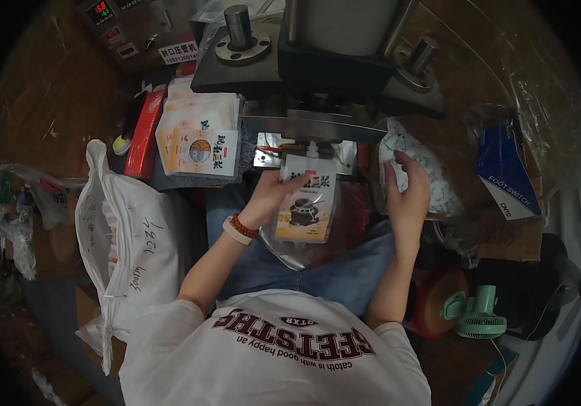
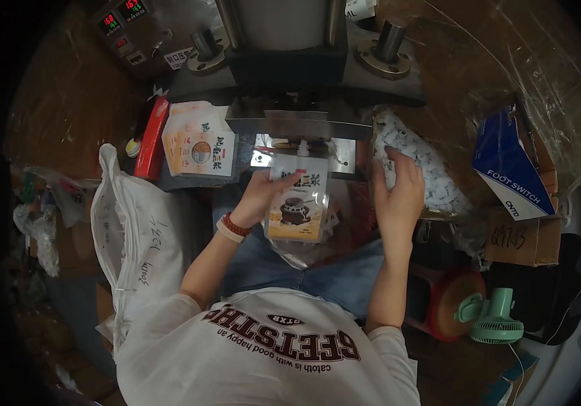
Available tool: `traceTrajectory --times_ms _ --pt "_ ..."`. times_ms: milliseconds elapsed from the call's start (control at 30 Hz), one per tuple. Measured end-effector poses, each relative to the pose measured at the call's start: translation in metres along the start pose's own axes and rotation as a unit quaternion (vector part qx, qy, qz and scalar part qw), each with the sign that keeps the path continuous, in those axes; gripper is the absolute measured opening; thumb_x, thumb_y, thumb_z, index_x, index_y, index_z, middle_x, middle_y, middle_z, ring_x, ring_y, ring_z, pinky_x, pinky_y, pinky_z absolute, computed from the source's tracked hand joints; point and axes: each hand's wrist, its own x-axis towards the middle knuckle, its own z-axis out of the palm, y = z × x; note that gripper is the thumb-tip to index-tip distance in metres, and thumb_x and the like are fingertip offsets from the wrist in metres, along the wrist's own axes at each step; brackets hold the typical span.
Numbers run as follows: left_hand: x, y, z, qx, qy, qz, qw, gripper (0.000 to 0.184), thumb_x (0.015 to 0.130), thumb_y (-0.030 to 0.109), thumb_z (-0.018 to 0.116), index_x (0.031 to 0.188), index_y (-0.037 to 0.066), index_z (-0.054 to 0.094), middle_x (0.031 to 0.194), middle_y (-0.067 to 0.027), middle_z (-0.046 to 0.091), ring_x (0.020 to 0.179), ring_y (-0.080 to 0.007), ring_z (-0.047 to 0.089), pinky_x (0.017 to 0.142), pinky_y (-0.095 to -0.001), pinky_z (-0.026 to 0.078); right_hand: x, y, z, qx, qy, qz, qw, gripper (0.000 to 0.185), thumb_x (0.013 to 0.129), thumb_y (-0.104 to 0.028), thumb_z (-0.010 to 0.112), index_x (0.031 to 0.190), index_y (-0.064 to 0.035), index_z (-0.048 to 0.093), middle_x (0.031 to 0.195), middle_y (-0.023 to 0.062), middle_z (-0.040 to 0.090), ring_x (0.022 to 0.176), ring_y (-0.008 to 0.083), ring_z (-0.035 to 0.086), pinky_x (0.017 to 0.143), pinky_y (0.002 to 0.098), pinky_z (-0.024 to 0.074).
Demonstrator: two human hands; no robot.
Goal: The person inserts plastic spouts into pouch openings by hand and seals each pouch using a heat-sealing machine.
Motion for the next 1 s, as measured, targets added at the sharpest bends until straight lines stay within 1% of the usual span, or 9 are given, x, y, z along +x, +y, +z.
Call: traceTrajectory --times_ms 100,267,333,367,433,567,700,800,1000 --pt "0.011 0.011 -0.001 -0.092 0.008 -0.037 0.995 0.023 0.087 0.018 0.070 0.096 -0.003 0.067 0.088 -0.0031 0.068 0.074 -0.0065 0.060 0.064 -0.0214 0.046 -0.006 0.043 0.024 -0.163 -0.138 0.074 0.974 0.019 0.085 -0.010 0.062 0.101 -0.0001 0.064 0.107 0.0161 0.062 0.096 0.0350 0.059 0.080 0.0424 0.0480" --pt "0.016 0.005 -0.011 -0.101 0.009 -0.040 0.994 0.031 0.087 0.019 0.070 0.106 -0.004 0.063 0.094 -0.0065 0.068 0.077 -0.0103 0.064 0.068 -0.0258 0.052 -0.009 0.049 0.032 -0.084 -0.110 0.074 0.988 0.019 0.083 -0.004 0.060 0.101 0.0012 0.064 0.107 0.0166 0.062 0.097 0.0361 0.059 0.082 0.0436 0.0477" --pt "0.007 0.025 -0.024 0.174 0.019 -0.043 0.984 0.035 0.086 0.023 0.071 0.111 -0.001 0.063 0.091 -0.0040 0.069 0.074 -0.0087 0.063 0.065 -0.0251 0.051 -0.007 0.056 0.032 -0.046 -0.082 0.045 0.995 0.018 0.083 -0.003 0.060 0.100 0.0017 0.064 0.108 0.0165 0.061 0.096 0.0359 0.060 0.082 0.0436 0.0480" --pt "0.001 0.026 -0.035 0.246 0.086 0.050 0.964 0.049 0.084 0.032 0.073 0.122 0.004 0.058 0.102 -0.0079 0.067 0.089 -0.0160 0.062 0.080 -0.0286 0.048 -0.010 0.061 0.033 -0.027 -0.048 0.031 0.998 0.019 0.083 -0.002 0.060 0.102 0.0018 0.064 0.108 0.0164 0.062 0.095 0.0351 0.060 0.082 0.0420 0.0483" --pt "-0.016 0.031 -0.063 0.572 0.262 0.343 0.698 0.068 0.079 0.035 0.075 0.135 0.008 0.047 0.127 -0.0140 0.056 0.118 -0.0265 0.052 0.097 -0.0377 0.041 -0.013 0.061 0.035 -0.005 -0.017 0.021 1.000 0.020 0.083 -0.001 0.061 0.103 0.0019 0.064 0.108 0.0163 0.062 0.094 0.0343 0.061 0.082 0.0403 0.0486" --pt "-0.054 0.009 -0.117 0.741 0.188 0.246 0.596 0.060 0.076 0.020 0.073 0.132 0.013 0.051 0.137 -0.0085 0.051 0.129 -0.0235 0.045 0.101 -0.0408 0.038 -0.013 0.041 0.023 0.142 0.018 0.095 0.985 0.020 0.085 -0.001 0.062 0.105 0.0017 0.063 0.106 0.0118 0.065 0.093 0.0236 0.063 0.084 0.0320 0.0480" --pt "-0.077 0.008 -0.115 0.594 0.215 0.282 0.722 0.042 0.066 -0.006 0.060 0.104 0.011 0.070 0.101 -0.0053 0.070 0.095 -0.0229 0.067 0.082 -0.0331 0.051 -0.020 -0.018 0.020 0.389 0.001 0.051 0.920 0.036 0.084 0.003 0.065 0.119 0.0020 0.055 0.103 0.0110 0.067 0.097 0.0152 0.062 0.087 0.0285 0.0470" --pt "-0.078 0.020 -0.089 0.521 0.218 0.327 0.758 0.042 0.064 -0.007 0.059 0.101 0.010 0.070 0.099 -0.0069 0.070 0.095 -0.0229 0.067 0.079 -0.0323 0.053 -0.034 -0.057 0.023 0.435 -0.112 -0.011 0.893 0.057 0.081 0.004 0.068 0.131 0.0029 0.041 0.108 0.0136 0.066 0.103 0.0186 0.059 0.097 0.0308 0.0423" --pt "-0.084 0.041 -0.038 0.530 0.124 0.398 0.739 0.044 0.060 -0.007 0.058 0.100 0.008 0.069 0.100 -0.0058 0.070 0.096 -0.0228 0.067 0.082 -0.0335 0.054 -0.035 -0.076 0.038 0.318 -0.156 -0.211 0.911 0.063 0.080 0.001 0.070 0.134 0.0024 0.039 0.105 0.0126 0.069 0.100 0.0226 0.063 0.094 0.0341 0.0443"
